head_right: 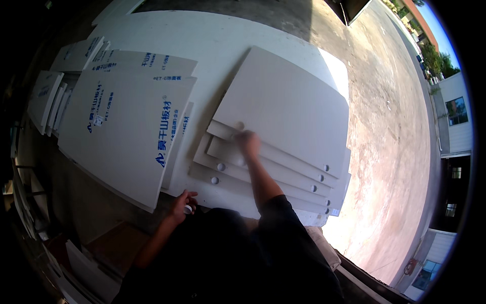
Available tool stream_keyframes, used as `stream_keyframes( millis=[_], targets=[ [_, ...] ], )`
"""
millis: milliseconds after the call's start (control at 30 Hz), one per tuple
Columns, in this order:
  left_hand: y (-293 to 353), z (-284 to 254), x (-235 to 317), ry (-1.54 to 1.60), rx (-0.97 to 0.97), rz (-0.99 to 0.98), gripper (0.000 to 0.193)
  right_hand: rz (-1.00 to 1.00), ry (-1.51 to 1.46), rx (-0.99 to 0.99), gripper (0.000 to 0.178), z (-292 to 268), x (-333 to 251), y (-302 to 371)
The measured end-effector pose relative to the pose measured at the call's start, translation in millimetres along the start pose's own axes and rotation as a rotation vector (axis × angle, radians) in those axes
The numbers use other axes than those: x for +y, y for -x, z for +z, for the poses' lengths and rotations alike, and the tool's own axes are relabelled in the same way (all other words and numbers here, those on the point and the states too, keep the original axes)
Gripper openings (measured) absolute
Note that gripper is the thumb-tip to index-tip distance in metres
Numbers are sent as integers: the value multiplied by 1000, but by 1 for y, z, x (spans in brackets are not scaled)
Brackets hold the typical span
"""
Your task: The person applies adhesive to the edges of white panels using a caulking gun, then inserts small white plastic plugs into pre-drilled holes. They carry the panels to a machine, use an air gun to clean the surface, and stack the finished pieces.
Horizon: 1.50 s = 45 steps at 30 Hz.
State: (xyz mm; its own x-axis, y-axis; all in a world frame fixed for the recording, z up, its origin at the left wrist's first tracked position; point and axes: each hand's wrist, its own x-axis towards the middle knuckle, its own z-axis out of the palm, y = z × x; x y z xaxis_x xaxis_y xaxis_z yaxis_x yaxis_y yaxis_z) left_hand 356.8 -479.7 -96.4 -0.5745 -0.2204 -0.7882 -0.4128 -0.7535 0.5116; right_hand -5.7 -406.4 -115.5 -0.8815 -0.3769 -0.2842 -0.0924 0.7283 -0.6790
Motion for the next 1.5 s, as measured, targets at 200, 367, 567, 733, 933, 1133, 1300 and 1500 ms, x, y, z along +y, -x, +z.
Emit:
stream_keyframes(
  millis=[200,367,567,733,933,1133,1300,1500],
  targets=[
    [1,-6,1,19,12,56,54,4,234,111,35,35,23,-20],
    [-1,-7,-1,22,28,44,54,-98,266,113,36,26,1,-2],
    [-8,3,13,-41,13,-6,54,-304,347,104,28,47,46,-3],
    [-8,-9,-5,87,49,8,51,-304,490,-80,49,28,16,35],
    [-14,-10,2,97,24,-34,52,-329,518,-145,56,29,21,37],
    [-22,7,20,168,0,-119,48,-242,499,-252,52,17,8,30],
    [-59,25,19,-56,9,184,51,-347,258,-220,46,-1,-27,35],
    [-61,83,77,291,12,54,59,-223,-123,-807,27,-49,-90,121]
  ],
)
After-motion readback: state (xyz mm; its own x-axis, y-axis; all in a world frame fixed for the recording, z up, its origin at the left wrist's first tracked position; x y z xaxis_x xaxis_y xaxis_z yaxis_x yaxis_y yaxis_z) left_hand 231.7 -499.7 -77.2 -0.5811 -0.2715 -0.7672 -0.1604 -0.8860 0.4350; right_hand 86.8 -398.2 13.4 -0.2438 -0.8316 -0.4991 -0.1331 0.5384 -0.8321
